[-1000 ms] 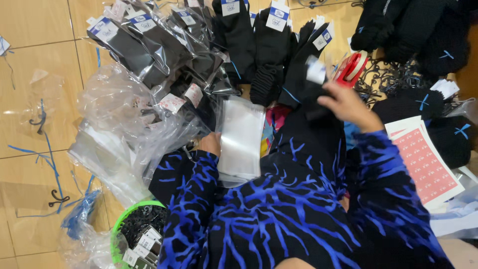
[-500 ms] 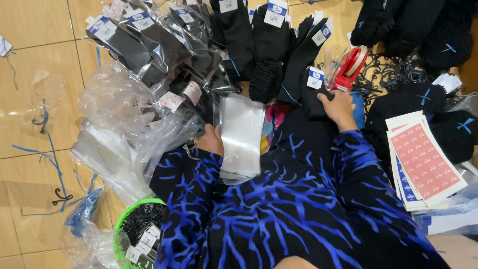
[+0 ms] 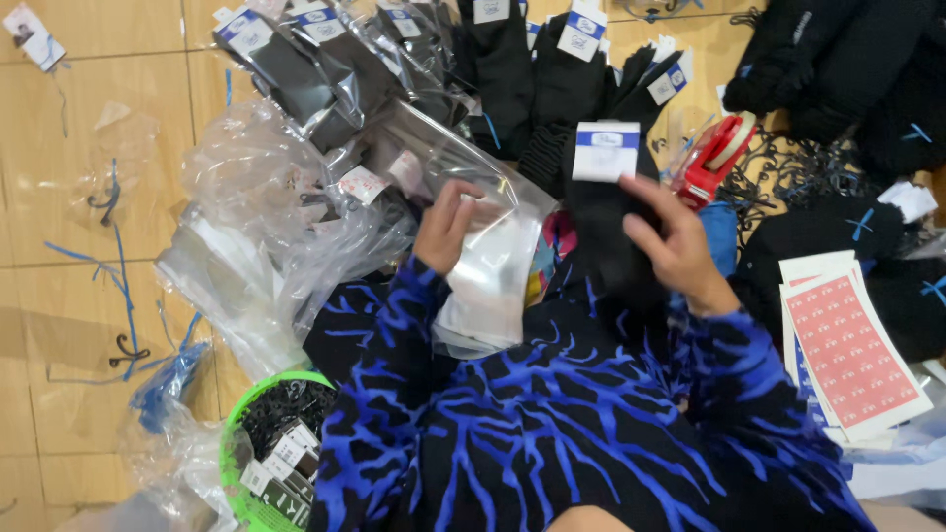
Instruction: The person places pairs of black gloves into individual plastic sleeves by hand.
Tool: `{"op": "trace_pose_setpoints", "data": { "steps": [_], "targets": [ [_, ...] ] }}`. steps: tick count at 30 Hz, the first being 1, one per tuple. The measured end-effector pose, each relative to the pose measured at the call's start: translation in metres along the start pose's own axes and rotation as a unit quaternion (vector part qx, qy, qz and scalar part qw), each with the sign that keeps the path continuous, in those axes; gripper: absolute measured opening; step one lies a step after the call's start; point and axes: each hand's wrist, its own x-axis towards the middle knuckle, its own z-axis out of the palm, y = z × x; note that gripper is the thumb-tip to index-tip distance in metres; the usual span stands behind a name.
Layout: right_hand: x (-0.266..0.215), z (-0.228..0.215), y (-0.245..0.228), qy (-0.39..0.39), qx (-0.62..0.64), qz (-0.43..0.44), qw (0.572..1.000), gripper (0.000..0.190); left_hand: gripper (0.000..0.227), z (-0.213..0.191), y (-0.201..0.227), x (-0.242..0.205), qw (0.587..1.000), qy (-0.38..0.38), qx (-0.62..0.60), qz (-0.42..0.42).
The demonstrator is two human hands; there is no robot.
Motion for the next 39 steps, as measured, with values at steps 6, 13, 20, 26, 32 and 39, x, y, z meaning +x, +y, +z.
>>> {"op": "trace_pose_setpoints", "data": {
  "steps": [6,13,20,26,32,39],
  "targets": [
    [-0.011,0.05,-0.035,-0.141,-0.018,-0.019,0.99,0.043,0.014,-0.005,0.009,0.013,0.957,0.084,0.278,0.001],
    [-0.017,0.016,-0.051,-0.103,-0.052,-0.041,0.993,0.042,0.023,-0.025,0.045,0.012,0.98,0.155,-0.023,0.124],
    [-0.002,0.045,-0.061,-0.147,0.004,-0.071,0.987,0.035,0.028,0.013,0.066,0.011,0.985,0.163,-0.045,0.012],
    [0.01,0.031,-0.094,-0.147,-0.022,-0.098,0.984,0.036,0.019,0.01,0.107,-0.002,0.998,0.048,-0.005,0.035],
    [-0.004,0.115,-0.047,0.004,0.209,-0.029,0.977,0.048,0.067,0.081,0.068,0.012,0.937,-0.188,-0.239,0.171],
    [0.021,0.112,-0.09,0.246,-0.072,-0.169,0.952,0.023,0.067,0.103,0.041,0.019,0.902,-0.037,-0.399,0.164]
  ]
}}
